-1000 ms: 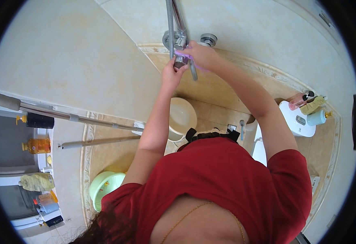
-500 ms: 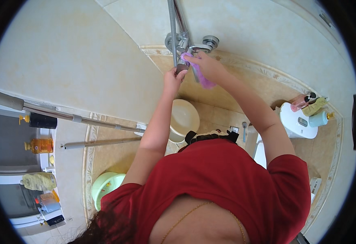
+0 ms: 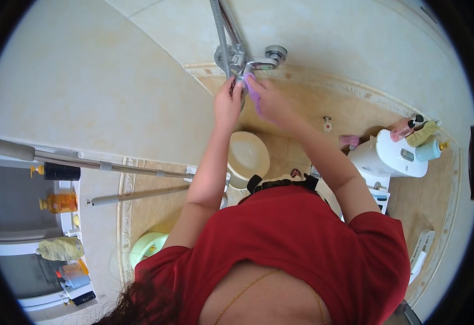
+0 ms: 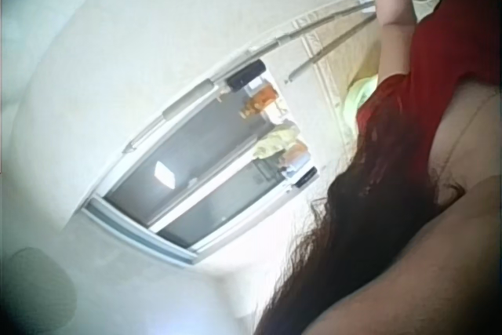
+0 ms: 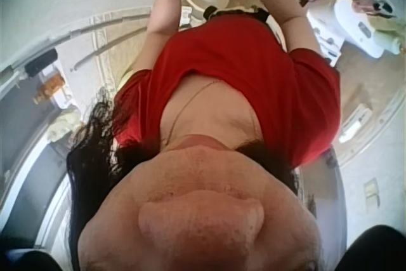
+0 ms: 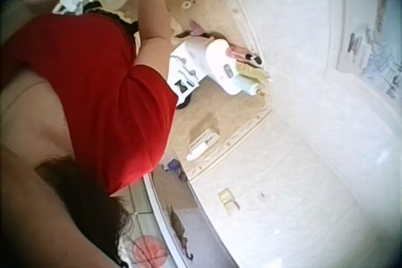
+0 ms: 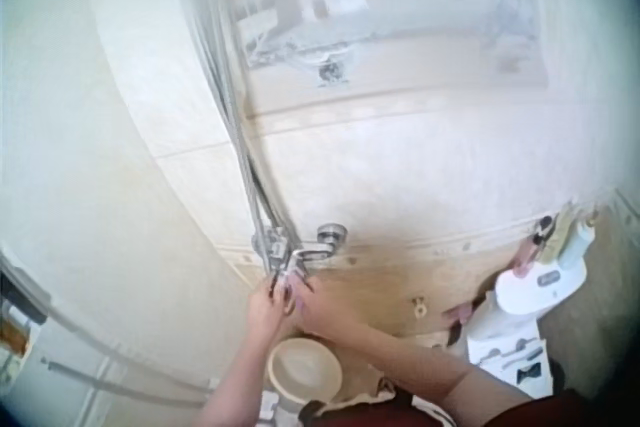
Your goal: The person cleans a bathroom faucet and shower head using a purple cloth, then wipes the glass door of the shower enclosure. The task involves scrubbing the metal fixtures and wiping the glass surface to remove dirt.
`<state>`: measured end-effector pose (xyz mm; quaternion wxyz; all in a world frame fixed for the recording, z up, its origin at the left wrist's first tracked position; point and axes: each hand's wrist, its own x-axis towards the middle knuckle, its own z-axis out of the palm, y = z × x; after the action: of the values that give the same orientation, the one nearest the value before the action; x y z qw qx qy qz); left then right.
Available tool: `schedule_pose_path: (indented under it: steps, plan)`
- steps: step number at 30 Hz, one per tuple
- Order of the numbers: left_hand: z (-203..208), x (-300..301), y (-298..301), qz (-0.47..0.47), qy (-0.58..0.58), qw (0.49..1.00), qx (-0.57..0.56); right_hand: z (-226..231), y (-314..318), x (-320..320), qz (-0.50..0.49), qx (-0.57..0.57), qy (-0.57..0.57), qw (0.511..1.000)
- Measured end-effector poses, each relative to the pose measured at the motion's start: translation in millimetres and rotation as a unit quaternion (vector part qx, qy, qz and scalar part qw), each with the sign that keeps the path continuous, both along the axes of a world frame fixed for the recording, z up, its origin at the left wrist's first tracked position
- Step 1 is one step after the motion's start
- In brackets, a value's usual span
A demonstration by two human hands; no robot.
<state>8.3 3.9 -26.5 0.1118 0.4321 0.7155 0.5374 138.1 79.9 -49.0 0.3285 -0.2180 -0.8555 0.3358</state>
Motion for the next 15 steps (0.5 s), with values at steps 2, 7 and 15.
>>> schedule_pose_path:
  steps: [2, 7, 15]
  plan:
    - [-4.6, -2.4, 6.4, 0.018, 0.076, 0.996, -0.038, -2.5, -10.0, -12.3, -0.029, -0.004, -0.006, 1.000]
    - [-2.2, -0.3, 7.3, 0.022, 0.093, 0.993, -0.066, -10.8, -1.5, -24.8, -0.059, -0.028, 0.022, 0.998]
    - [-0.3, 0.0, 8.1, 0.030, 0.112, 0.991, -0.065, -3.6, 6.5, -29.9, -0.026, -0.193, 0.128, 0.973]
